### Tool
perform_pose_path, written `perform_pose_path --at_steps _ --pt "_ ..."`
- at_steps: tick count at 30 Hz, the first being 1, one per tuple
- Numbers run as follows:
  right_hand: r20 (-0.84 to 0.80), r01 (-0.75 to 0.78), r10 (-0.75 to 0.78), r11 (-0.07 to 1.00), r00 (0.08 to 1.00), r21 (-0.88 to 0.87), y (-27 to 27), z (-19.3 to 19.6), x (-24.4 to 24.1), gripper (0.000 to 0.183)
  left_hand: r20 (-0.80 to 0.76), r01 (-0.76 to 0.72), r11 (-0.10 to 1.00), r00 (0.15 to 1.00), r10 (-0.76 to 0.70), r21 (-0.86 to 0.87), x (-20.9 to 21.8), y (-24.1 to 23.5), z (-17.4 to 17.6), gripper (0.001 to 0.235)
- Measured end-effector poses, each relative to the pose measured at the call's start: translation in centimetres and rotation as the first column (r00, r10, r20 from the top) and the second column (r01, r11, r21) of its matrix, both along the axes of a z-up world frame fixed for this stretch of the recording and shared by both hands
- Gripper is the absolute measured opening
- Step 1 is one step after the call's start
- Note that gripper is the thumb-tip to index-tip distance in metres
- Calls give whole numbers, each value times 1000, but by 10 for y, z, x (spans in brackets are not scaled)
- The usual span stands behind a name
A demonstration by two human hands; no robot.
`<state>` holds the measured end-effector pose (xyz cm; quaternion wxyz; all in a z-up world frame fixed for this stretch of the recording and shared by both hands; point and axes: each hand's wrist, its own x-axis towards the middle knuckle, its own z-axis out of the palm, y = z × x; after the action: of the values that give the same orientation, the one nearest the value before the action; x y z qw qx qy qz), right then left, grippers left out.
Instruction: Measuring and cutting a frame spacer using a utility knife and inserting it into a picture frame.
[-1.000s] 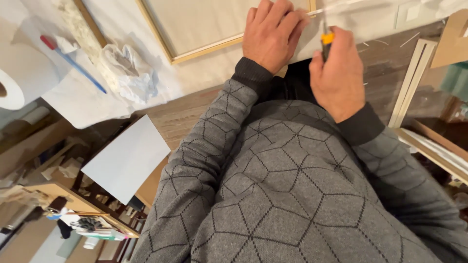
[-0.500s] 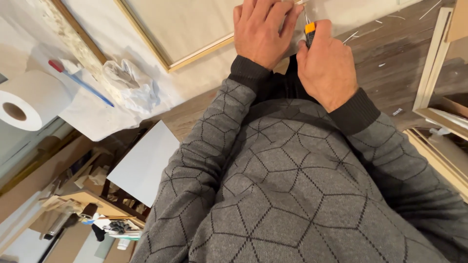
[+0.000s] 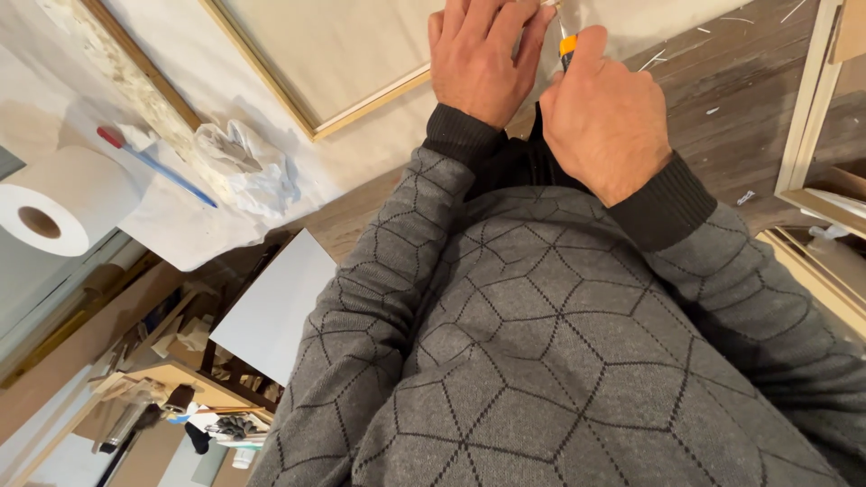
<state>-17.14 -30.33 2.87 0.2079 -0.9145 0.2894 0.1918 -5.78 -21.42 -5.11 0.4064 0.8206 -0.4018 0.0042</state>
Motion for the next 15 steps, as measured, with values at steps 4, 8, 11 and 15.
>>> perform_pose_path --at_steps 4,8,11,15 --pt "7 -3 3 1000 1000 -1 2 -1 -2 40 -4 4 1000 1000 -4 3 -1 1 -4 15" --pt "0 2 -2 1000 1000 -13 1 0 -1 38 -15 13 1000 1000 -13 4 0 0 -3 16" --pt "-16 10 -10 1000 1000 -3 1 0 0 38 -25 14 1000 1000 -14 7 -1 0 -3 16" --pt "-11 9 -9 1000 1000 -2 0 -1 -1 36 -27 23 1000 999 -23 8 0 1 -2 17"
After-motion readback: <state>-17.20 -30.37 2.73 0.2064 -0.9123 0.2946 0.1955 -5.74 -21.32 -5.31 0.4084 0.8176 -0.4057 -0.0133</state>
